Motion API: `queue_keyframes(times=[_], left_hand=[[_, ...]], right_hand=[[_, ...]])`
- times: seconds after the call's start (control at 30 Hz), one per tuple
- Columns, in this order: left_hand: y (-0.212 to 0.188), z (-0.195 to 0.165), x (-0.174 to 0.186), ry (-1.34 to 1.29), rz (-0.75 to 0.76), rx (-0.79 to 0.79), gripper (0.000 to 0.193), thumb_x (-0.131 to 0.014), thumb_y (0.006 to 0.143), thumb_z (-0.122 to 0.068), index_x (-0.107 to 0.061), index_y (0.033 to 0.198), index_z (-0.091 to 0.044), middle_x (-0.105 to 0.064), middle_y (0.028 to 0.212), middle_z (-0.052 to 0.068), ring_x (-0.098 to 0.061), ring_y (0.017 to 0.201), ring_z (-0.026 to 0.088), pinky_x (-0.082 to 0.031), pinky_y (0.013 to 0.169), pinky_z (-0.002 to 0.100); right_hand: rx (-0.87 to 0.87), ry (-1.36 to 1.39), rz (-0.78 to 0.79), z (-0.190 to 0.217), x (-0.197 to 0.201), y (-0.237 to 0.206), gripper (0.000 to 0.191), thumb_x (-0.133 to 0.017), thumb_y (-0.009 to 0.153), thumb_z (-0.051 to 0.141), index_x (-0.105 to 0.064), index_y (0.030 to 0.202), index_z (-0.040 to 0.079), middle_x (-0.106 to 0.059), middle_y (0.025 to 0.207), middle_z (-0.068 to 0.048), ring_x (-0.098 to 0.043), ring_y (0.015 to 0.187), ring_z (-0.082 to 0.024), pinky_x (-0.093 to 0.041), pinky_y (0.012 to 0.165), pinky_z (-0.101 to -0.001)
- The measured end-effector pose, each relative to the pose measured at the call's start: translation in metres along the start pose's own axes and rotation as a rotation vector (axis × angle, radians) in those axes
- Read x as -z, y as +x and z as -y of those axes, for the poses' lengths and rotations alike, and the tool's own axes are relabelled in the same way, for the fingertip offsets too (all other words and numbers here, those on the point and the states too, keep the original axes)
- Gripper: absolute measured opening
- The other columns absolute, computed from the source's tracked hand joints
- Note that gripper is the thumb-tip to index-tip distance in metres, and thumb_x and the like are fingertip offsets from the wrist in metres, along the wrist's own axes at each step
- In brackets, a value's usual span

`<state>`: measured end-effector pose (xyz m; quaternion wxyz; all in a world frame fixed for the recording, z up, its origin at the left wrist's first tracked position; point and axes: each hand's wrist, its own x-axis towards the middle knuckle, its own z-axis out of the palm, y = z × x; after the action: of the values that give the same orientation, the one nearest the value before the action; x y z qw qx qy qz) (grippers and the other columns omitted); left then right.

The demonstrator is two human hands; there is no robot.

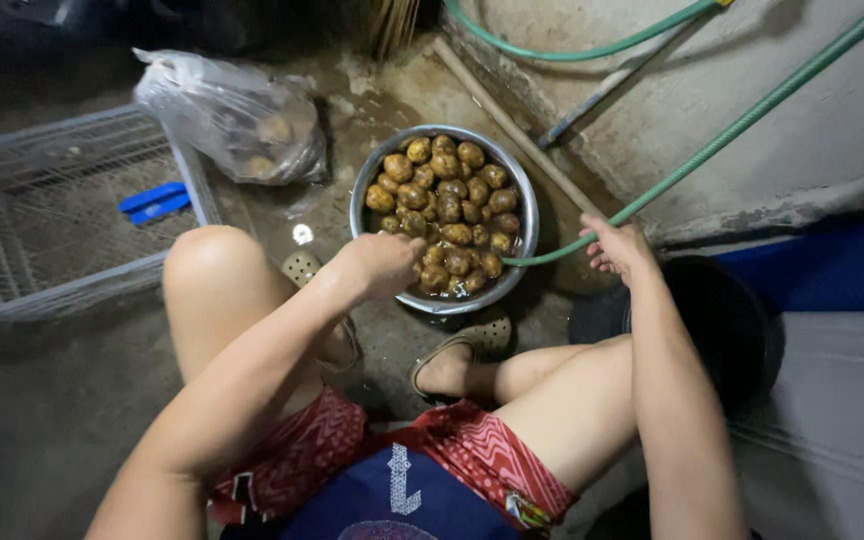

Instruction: The person sits on the floor, fills a metal basin with water from a green hose, empties a plastic bag of potatoes into the basin, and rinses them, moving the hose through the water and turning the potatoes to wash off dirt.

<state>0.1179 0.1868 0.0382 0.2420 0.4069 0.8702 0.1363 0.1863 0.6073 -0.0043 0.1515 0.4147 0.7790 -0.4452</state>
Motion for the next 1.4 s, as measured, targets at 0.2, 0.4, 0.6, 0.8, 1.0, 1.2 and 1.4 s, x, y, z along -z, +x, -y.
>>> queue_keyframes(times=[0.2,0.4,0.6,0.8,1.0,1.2,1.4], left_hand=[[-0.033,-0.022,0.043,0.077,-0.109,0.078,0.037,-0.067,0.092,-0.036,-0.062,0.109,-0.004,-0.071,0.107,0.02,-0.07,0.102,0.039,-0.057,0.085,0.05],[-0.093,-0.045,0.092,0.076,-0.444,-0.071,0.032,-0.065,0.094,-0.029,-0.062,0.114,-0.004,-0.07,0.111,0.02,-0.066,0.103,0.041,-0.054,0.086,0.05],[-0.136,-0.057,0.113,0.06,-0.696,-0.157,0.037,-0.069,0.092,-0.024,-0.064,0.121,-0.003,-0.07,0.112,0.016,-0.062,0.109,0.037,-0.048,0.096,0.046],[-0.155,-0.071,0.123,0.11,-0.748,-0.188,0.036,-0.07,0.093,-0.025,-0.066,0.122,-0.005,-0.069,0.112,0.014,-0.061,0.109,0.036,-0.047,0.097,0.048],[-0.157,-0.068,0.124,0.067,-0.769,-0.188,0.036,-0.071,0.091,-0.024,-0.066,0.122,-0.006,-0.069,0.113,0.014,-0.06,0.107,0.037,-0.047,0.094,0.048],[-0.14,-0.046,0.108,0.026,-0.783,-0.197,0.035,-0.071,0.094,-0.022,-0.065,0.124,-0.005,-0.068,0.114,0.015,-0.061,0.112,0.038,-0.048,0.098,0.047],[-0.105,-0.032,0.055,-0.145,-0.583,-0.235,0.033,-0.07,0.087,-0.021,-0.068,0.117,-0.007,-0.072,0.113,0.017,-0.065,0.11,0.04,-0.052,0.094,0.048]], right_hand=[[-0.085,0.032,0.075,0.022,-0.008,-0.011,0.06,-0.035,0.103,0.05,-0.068,0.106,0.0,-0.071,0.079,-0.017,-0.065,0.056,-0.025,-0.047,0.049,-0.0365],[-0.083,0.085,0.134,0.025,-0.018,-0.034,0.051,-0.039,0.103,0.048,-0.057,0.122,0.004,-0.072,0.093,-0.022,-0.074,0.08,-0.031,-0.059,0.066,-0.0391],[-0.045,0.127,0.21,0.026,-0.017,-0.064,0.045,-0.043,0.103,0.038,-0.056,0.122,-0.001,-0.071,0.105,-0.028,-0.075,0.091,-0.037,-0.063,0.077,-0.0457],[-0.058,0.162,0.236,0.028,-0.019,-0.076,0.043,-0.045,0.103,0.034,-0.054,0.125,-0.002,-0.069,0.108,-0.031,-0.073,0.094,-0.04,-0.063,0.08,-0.047],[-0.034,0.149,0.226,0.025,-0.019,-0.074,0.041,-0.047,0.102,0.03,-0.055,0.125,-0.003,-0.069,0.109,-0.032,-0.073,0.095,-0.041,-0.063,0.08,-0.0465],[-0.035,0.163,0.21,0.026,-0.024,-0.083,0.037,-0.048,0.099,0.026,-0.057,0.123,-0.001,-0.07,0.104,-0.031,-0.075,0.091,-0.041,-0.064,0.075,-0.0462],[0.001,0.181,0.055,0.02,-0.058,-0.098,0.04,-0.056,0.095,0.033,-0.065,0.114,-0.001,-0.071,0.094,-0.031,-0.074,0.074,-0.039,-0.063,0.061,-0.0471]])
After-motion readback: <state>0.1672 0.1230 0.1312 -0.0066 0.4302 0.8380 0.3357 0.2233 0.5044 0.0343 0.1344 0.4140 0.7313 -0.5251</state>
